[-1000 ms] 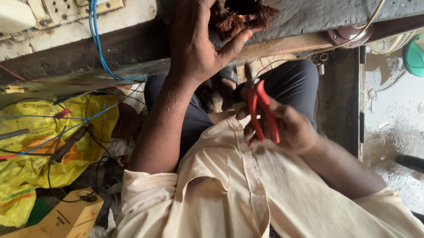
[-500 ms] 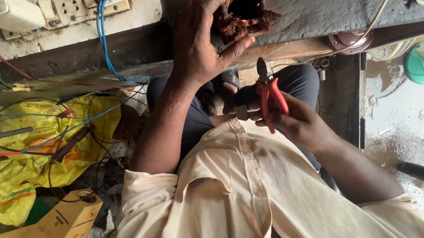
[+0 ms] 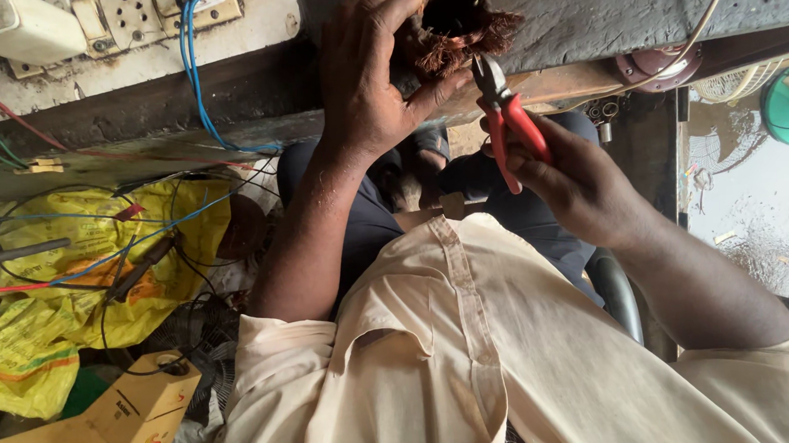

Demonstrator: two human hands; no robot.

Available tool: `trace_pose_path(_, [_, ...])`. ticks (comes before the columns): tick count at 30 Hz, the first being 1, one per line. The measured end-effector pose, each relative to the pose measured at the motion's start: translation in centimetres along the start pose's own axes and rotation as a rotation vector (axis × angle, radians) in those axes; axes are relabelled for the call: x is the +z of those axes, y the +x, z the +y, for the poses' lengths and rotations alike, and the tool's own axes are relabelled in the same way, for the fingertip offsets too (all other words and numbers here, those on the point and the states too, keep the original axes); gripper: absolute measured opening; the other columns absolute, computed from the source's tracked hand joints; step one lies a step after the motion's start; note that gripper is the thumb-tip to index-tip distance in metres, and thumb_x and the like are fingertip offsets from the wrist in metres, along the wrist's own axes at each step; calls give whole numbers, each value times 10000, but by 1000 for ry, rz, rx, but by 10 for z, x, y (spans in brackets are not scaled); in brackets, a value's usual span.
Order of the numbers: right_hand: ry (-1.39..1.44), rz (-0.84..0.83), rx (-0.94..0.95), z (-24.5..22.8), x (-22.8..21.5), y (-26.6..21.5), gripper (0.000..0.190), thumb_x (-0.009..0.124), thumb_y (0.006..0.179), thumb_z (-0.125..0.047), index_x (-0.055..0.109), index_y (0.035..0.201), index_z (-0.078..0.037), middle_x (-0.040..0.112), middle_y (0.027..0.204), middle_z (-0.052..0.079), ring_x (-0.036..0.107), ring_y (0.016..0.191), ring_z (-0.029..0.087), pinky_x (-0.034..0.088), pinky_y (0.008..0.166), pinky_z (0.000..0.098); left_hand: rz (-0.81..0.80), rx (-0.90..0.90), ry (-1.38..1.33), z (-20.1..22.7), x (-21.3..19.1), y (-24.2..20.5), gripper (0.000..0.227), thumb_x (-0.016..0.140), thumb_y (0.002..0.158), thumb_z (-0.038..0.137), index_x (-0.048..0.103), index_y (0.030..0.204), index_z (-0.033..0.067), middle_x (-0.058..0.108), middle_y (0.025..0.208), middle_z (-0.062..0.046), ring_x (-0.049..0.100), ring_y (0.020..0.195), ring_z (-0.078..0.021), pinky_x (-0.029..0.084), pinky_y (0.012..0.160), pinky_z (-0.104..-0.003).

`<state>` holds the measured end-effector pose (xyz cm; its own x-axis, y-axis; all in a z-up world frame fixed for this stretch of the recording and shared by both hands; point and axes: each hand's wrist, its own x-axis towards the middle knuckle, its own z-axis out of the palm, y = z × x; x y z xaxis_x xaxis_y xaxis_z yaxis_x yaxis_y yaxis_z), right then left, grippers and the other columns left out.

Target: The person holds a bundle of copper wire and uses red-handled pliers to repeatedly cut and separate strands. The person rotates the bundle and continues cutting small sections of wire throughout the clip.

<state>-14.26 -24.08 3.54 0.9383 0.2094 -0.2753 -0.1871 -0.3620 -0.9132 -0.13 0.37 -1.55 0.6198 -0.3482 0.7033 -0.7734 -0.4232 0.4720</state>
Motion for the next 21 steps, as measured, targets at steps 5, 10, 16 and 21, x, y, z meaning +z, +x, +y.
trace_pose_path(5, [-119, 2, 75, -15, -2, 8, 483, 565, 1043, -202, 492, 1493, -44, 655, 1019, 63, 600, 967, 141, 502, 894, 314, 5, 13, -23, -5, 5, -3, 787, 940, 983, 511, 470, 1484, 126, 487, 1562, -48, 482, 1443, -248, 418, 1194, -408])
trace_pose_path(10, [-152, -2, 62, -25, -1, 10, 425, 563, 1046, -174, 529, 1448, -40, 646, 948, 54, 590, 893, 139, 497, 836, 306, 11, 12, -18, -7, 6, -5, 798, 944, 983, 511, 465, 1495, 129, 485, 1564, -43, 477, 1469, -244, 418, 1194, -409])
trace_pose_path(16, [-113, 26, 4, -30, 2, 10, 452, 559, 1023, -129, 489, 1460, -35, 628, 953, 36, 581, 860, 108, 498, 794, 275, 4, 9, -4, -9, 8, -6, 805, 934, 979, 530, 464, 1494, 128, 497, 1545, -41, 484, 1474, -250, 420, 1186, -418])
trace_pose_path(21, [-121, -27, -49, -29, -4, 8, 360, 541, 1051, -117, 547, 1398, -19, 628, 934, 44, 570, 864, 121, 493, 807, 289, 18, 10, -11, -8, 7, -6, 784, 930, 991, 552, 473, 1485, 148, 510, 1530, -34, 508, 1445, -238, 441, 1153, -407])
